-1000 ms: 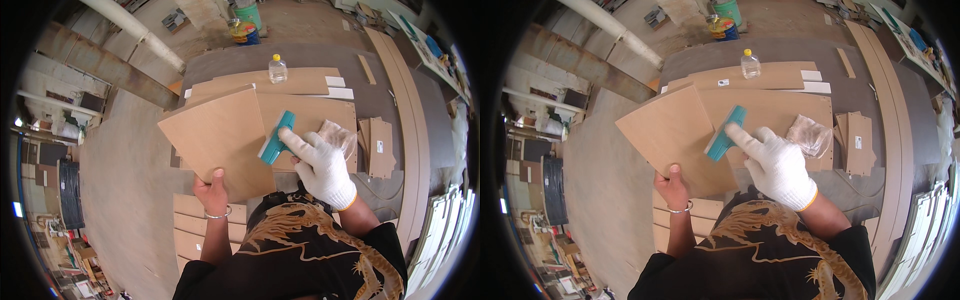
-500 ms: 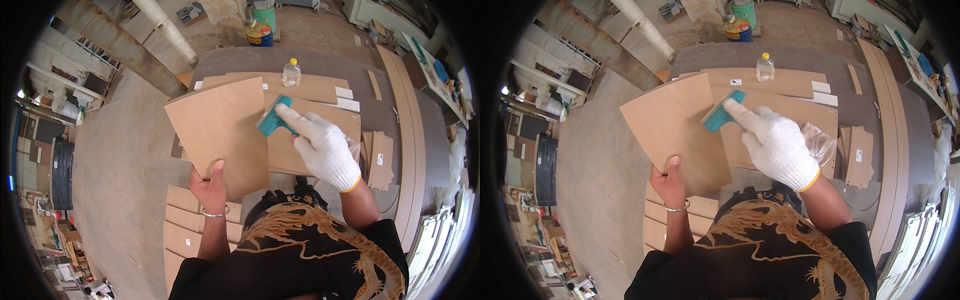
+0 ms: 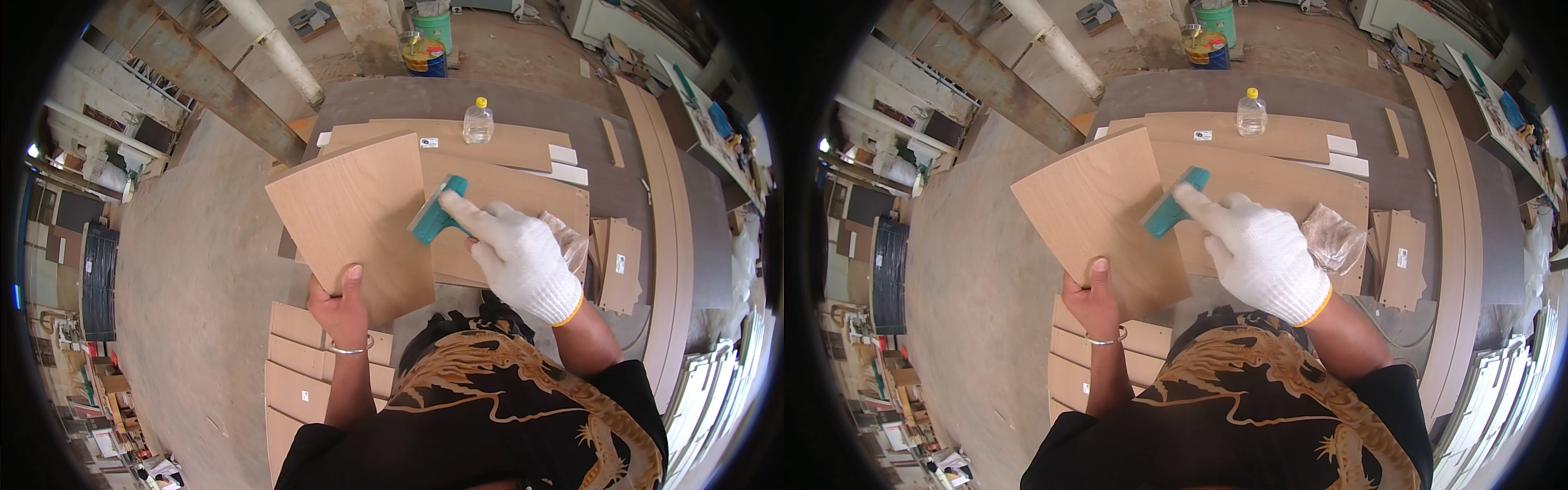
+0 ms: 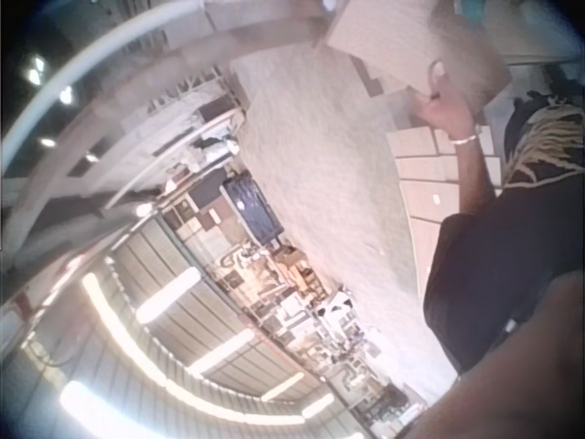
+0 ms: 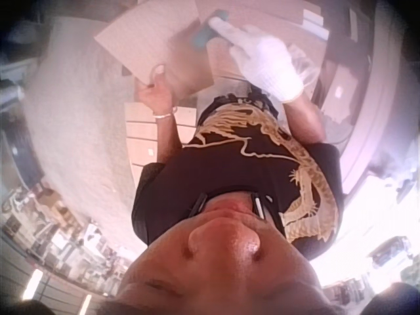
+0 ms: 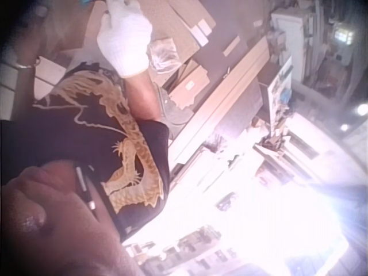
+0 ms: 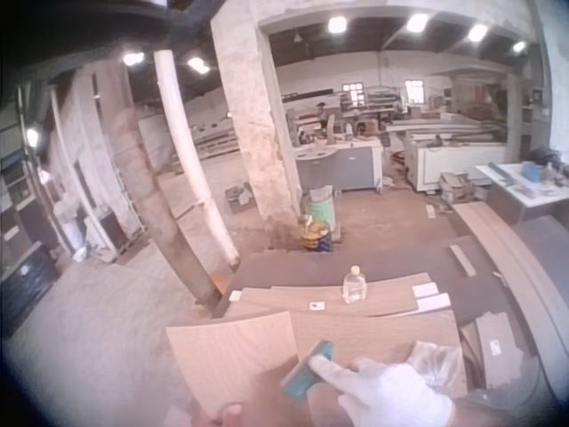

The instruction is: The person wipes flat wooden panels with a cloth, then uses a small blue scraper to remove residue from the surface. The person repeats the wiping and scraping steps on several panels, handling them one at a time and placing them back on the work surface.

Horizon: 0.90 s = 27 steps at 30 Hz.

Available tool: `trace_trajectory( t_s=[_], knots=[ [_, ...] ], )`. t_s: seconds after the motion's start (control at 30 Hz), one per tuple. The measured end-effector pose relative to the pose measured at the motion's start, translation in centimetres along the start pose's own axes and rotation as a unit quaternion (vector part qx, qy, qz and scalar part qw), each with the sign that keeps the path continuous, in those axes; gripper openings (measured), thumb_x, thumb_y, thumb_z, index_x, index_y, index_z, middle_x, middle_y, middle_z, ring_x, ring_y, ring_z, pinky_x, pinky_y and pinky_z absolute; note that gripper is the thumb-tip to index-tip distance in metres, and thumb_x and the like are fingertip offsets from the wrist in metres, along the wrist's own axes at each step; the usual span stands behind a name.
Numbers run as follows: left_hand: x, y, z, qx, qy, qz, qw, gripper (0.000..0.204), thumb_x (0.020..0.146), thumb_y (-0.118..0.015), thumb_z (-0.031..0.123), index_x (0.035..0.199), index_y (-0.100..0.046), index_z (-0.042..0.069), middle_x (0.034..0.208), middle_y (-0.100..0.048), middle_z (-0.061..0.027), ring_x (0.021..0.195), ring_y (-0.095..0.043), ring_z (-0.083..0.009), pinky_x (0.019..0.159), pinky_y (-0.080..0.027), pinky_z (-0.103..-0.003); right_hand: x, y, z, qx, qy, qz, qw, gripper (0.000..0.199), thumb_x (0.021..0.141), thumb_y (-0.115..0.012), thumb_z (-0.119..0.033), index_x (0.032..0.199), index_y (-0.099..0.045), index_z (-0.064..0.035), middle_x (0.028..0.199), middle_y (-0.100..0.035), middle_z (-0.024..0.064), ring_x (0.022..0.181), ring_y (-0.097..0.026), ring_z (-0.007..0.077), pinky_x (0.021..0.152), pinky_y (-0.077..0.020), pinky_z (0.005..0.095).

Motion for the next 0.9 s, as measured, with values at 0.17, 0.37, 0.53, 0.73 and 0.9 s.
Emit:
trace_trajectory(
  t_s=[0.17,0.37,0.53,0.73,0.9],
  knots=[
    [0.1,-0.3,-0.4,-0.016,0.002,-0.005,1.0,0.036,0.095,-0.082,0.022,0.115,-0.07,-0.004,0.103,-0.075,-0.0075,0.092,-0.066,-0.0115,0.083,-0.054,-0.029,0.0,-0.5,0.1,0.025,0.01,-0.015,1.0,0.06,0.092,-0.063,-0.004,0.15,-0.061,-0.0161,0.089,-0.064,0.0174,0.079,-0.067,0.0364,0.073,-0.053,0.0455],
    [0.3,-0.9,-0.6,-0.004,-0.007,-0.003,1.0,0.036,0.096,-0.081,0.025,0.114,-0.07,-0.004,0.101,-0.075,-0.0064,0.09,-0.065,-0.0107,0.082,-0.054,-0.029,-0.2,-1.1,1.1,0.043,-0.011,-0.066,0.997,0.056,0.092,-0.063,-0.008,0.147,-0.062,-0.0201,0.091,-0.066,0.0185,0.083,-0.068,0.0411,0.075,-0.0558,0.0498],
    [0.1,-1.1,-0.6,-0.009,-0.002,-0.01,1.0,0.038,0.095,-0.082,0.027,0.114,-0.07,-0.004,0.101,-0.075,-0.006,0.089,-0.065,-0.0104,0.08,-0.054,-0.029,-0.3,-0.3,1.4,0.062,0.02,-0.021,0.998,0.06,0.092,-0.063,-0.005,0.151,-0.061,-0.0183,0.091,-0.065,0.0194,0.081,-0.067,0.0391,0.075,-0.0534,0.0453],
    [-0.2,-1.3,-0.7,-0.014,0.009,-0.012,1.0,0.039,0.095,-0.082,0.028,0.114,-0.07,-0.004,0.1,-0.075,-0.0055,0.088,-0.065,-0.0107,0.079,-0.054,-0.029,-0.9,-0.4,1.9,0.054,0.007,-0.054,0.997,0.06,0.093,-0.064,-0.005,0.151,-0.061,-0.0179,0.089,-0.064,0.0184,0.08,-0.067,0.0385,0.074,-0.0527,0.0451],
    [-0.5,-1.5,-0.4,0.001,0.001,-0.022,1.0,0.037,0.095,-0.081,0.026,0.114,-0.07,-0.004,0.101,-0.075,-0.0058,0.089,-0.066,-0.0111,0.08,-0.054,-0.029,-0.8,0.3,1.9,0.065,0.013,-0.012,0.998,0.059,0.093,-0.065,-0.006,0.15,-0.061,-0.0176,0.088,-0.064,0.0185,0.081,-0.067,0.0383,0.074,-0.0522,0.0452]
  ],
)
Point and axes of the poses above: each hand's wrist, its own x-axis towards the middle knuckle, its own y-axis out of the back of the hand, z = x × y, the point moved 5 cm from there along x, towards the middle knuckle
